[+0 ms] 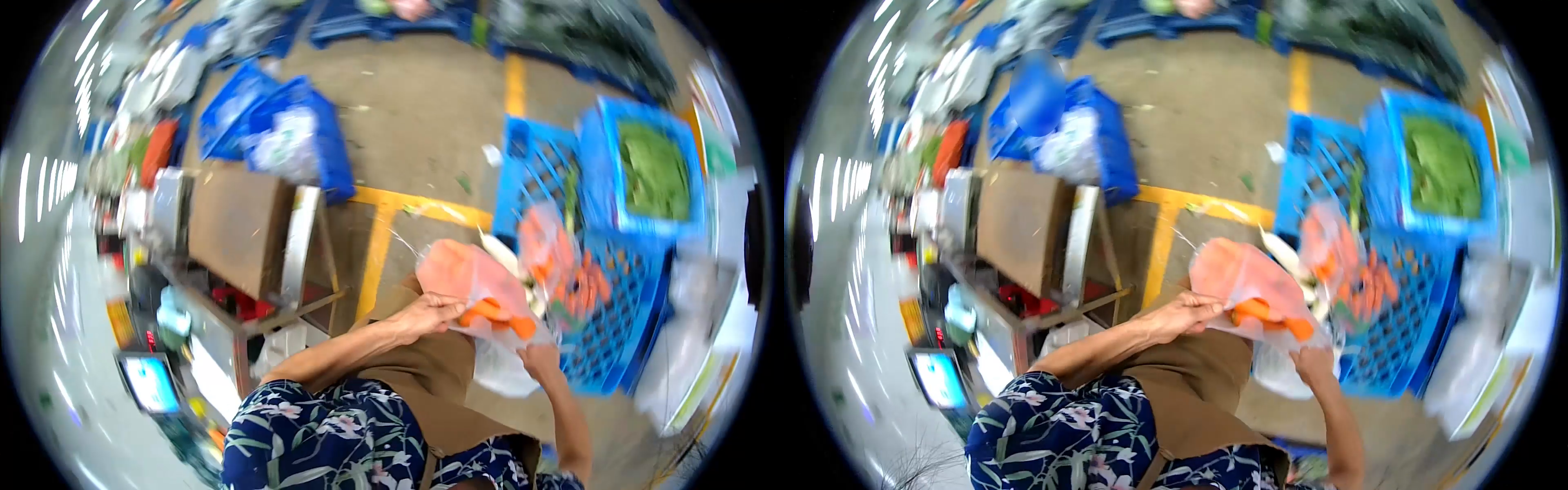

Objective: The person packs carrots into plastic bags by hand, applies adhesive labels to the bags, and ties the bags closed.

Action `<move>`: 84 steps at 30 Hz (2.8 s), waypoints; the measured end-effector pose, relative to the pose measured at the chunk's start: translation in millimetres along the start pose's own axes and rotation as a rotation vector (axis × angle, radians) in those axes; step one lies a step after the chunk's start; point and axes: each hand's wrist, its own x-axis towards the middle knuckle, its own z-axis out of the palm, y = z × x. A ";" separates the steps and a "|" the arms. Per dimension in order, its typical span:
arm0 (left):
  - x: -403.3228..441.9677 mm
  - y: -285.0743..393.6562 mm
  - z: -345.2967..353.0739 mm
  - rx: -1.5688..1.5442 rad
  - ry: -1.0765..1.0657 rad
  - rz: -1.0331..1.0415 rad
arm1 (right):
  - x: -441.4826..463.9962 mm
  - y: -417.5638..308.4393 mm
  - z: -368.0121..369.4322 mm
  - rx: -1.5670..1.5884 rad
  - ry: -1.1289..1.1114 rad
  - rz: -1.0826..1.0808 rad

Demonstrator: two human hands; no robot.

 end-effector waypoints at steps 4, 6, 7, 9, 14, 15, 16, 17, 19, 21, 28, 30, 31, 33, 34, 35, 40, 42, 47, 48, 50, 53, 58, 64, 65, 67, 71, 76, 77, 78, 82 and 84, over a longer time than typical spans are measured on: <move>-100.7 30.9 -67.6 -0.069 0.182 0.323 | -61.0 -86.9 -176.7 0.163 0.481 -0.365; -157.6 42.8 -97.0 -0.200 0.200 0.515 | -73.0 -138.6 -242.2 0.122 0.641 -0.527; -193.0 47.0 -116.9 -0.185 0.244 0.530 | -79.6 -169.5 -269.7 0.146 0.690 -0.559; -236.4 48.6 -157.7 -0.211 0.347 0.605 | -75.9 -222.8 -320.3 0.204 0.781 -0.638; -337.6 41.6 -272.8 -0.387 0.554 0.812 | -40.7 -397.4 -398.2 0.246 1.028 -1.083; -352.4 35.9 -297.7 -0.471 0.591 0.871 | -32.2 -435.2 -407.3 0.246 1.037 -1.176; -364.8 28.9 -324.3 -0.556 0.623 0.928 | -25.0 -471.5 -415.1 0.226 1.012 -1.248; -377.1 21.8 -354.8 -0.619 0.612 0.991 | -18.1 -506.0 -420.1 0.202 0.975 -1.284; -402.6 12.5 -401.9 -0.717 0.651 1.059 | -0.2 -570.0 -427.6 0.138 0.916 -1.361; -424.0 -0.7 -442.0 -0.778 0.693 1.109 | 19.7 -624.8 -431.2 0.060 0.854 -1.410; -440.2 -51.4 -562.8 -0.805 0.844 1.116 | 125.9 -764.5 -412.5 -0.214 0.793 -1.576; -434.6 -73.4 -589.8 -0.826 0.838 1.090 | 166.5 -786.7 -398.9 -0.283 0.691 -1.536; -427.3 -82.3 -599.9 -0.861 0.849 1.078 | 189.2 -794.3 -391.5 -0.306 0.658 -1.548; -414.3 -101.7 -616.8 -0.934 0.891 1.054 | 230.0 -811.2 -378.5 -0.346 0.585 -1.591; -406.4 -108.2 -625.4 -0.974 0.861 1.066 | 244.9 -820.9 -374.7 -0.319 0.579 -1.544; -395.6 -113.2 -632.5 -1.018 0.828 1.072 | 257.9 -828.3 -371.0 -0.292 0.569 -1.494; -387.0 -98.5 -637.4 -1.014 0.816 1.066 | 280.1 -843.7 -358.5 -0.419 0.483 -1.460; -367.7 -100.3 -646.6 -0.956 0.867 1.075 | 285.4 -843.9 -350.6 -0.516 0.449 -1.424; -351.1 -88.1 -635.7 -0.655 1.020 0.847 | 296.6 -839.2 -337.3 -0.661 0.404 -1.346; -337.2 -89.8 -639.5 -0.658 1.032 0.855 | 304.9 -834.4 -334.1 -0.684 0.392 -1.313; -326.6 -90.4 -639.5 -0.653 1.046 0.862 | 320.4 -826.5 -329.8 -0.714 0.376 -1.257; -314.4 -89.8 -646.2 -0.635 0.965 0.946 | 331.8 -821.6 -325.6 -0.716 0.372 -1.221; -294.5 -88.7 -663.0 -0.689 0.973 0.986 | 330.6 -822.9 -323.3 -0.667 0.341 -1.231; -312.2 -85.4 -651.2 -0.439 1.300 0.880 | 334.2 -820.2 -324.3 -0.632 0.396 -1.243; -323.6 -82.0 -643.1 -0.410 1.320 0.835 | 333.1 -820.3 -324.8 -0.633 0.408 -1.245; -312.0 -84.4 -650.1 -0.472 1.253 0.895 | 329.9 -820.8 -326.7 -0.636 0.434 -1.250; -300.7 -85.9 -656.7 -0.493 1.286 0.935 | 322.4 -825.0 -328.2 -0.522 0.481 -1.327; -311.6 -84.0 -653.7 -0.247 1.475 0.777 | 304.7 -840.3 -329.5 -0.286 0.488 -1.512; -309.5 -80.9 -654.9 -0.155 1.505 0.752 | 306.6 -843.7 -326.6 -0.219 0.387 -1.499; -306.4 -84.2 -659.4 -0.248 1.386 0.730 | 308.9 -846.1 -321.7 -0.151 0.303 -1.461; -341.7 -74.7 -645.1 -0.686 0.937 0.679 | 326.5 -856.1 -305.1 -0.121 0.271 -1.462; -352.9 -74.8 -630.5 -0.663 0.897 0.752 | 350.3 -848.0 -292.6 -0.142 0.256 -1.305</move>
